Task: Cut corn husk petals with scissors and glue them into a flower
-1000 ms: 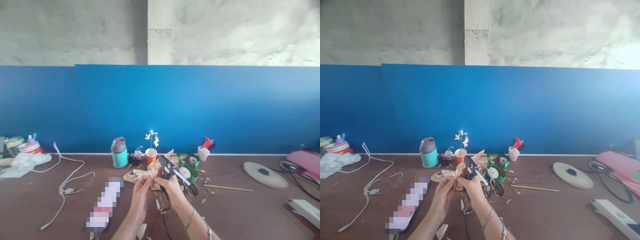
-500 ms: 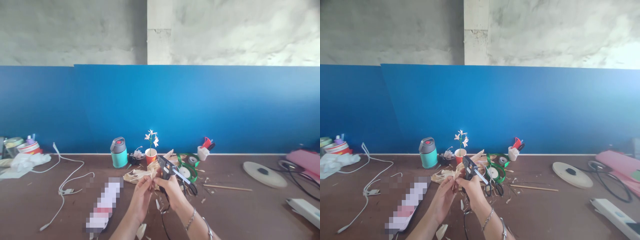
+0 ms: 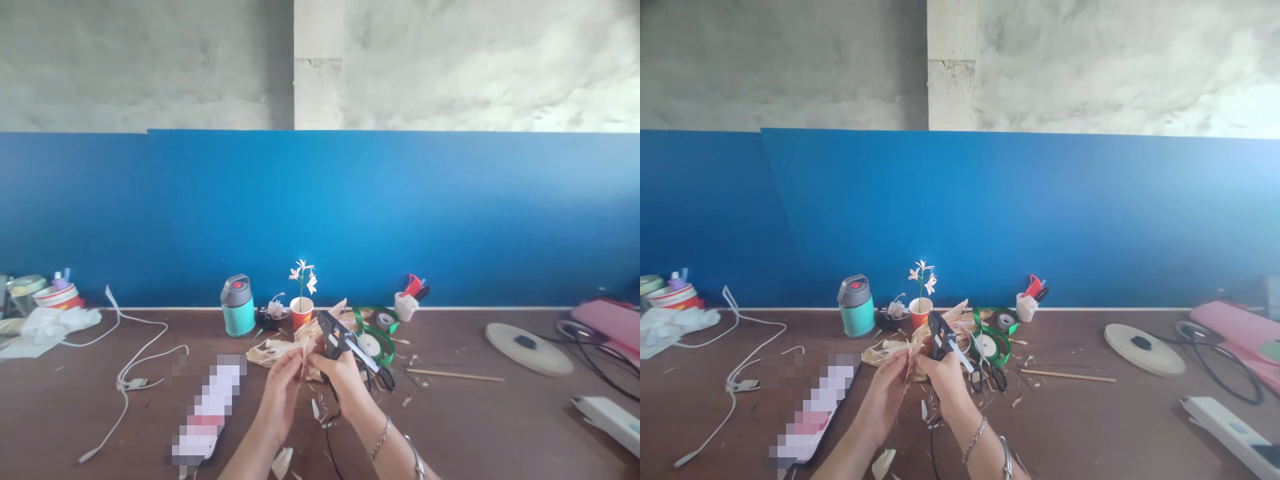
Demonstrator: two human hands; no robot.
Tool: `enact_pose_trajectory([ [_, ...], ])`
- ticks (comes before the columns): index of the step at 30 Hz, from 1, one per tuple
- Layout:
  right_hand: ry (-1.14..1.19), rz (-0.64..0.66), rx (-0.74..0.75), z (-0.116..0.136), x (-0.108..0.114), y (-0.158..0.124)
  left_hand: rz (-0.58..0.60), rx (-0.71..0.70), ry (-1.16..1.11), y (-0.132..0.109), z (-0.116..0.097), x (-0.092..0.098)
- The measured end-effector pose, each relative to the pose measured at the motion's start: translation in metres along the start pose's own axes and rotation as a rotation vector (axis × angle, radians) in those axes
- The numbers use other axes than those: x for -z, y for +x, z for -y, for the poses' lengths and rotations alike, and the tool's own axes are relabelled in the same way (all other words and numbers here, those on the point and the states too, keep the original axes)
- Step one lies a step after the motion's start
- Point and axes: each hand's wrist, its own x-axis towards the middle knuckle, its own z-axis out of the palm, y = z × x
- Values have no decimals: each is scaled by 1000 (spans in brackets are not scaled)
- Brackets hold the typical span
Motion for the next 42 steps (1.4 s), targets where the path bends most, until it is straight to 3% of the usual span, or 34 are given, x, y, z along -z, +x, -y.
enact_pose_trajectory([
  [11,-63,-84,36,5,3,1,-125,-98,227,-1,-2,-1],
  [21,-68,-89,53,14,8,3,-67,-56,297,1,2,3],
  [28,-45,-60,55,16,7,2,-94,6,205,1,1,1],
  [34,-54,-49,57,15,8,2,-32,36,150,1,2,2],
  [42,-95,-66,84,14,12,8,-33,63,215,1,2,4],
])
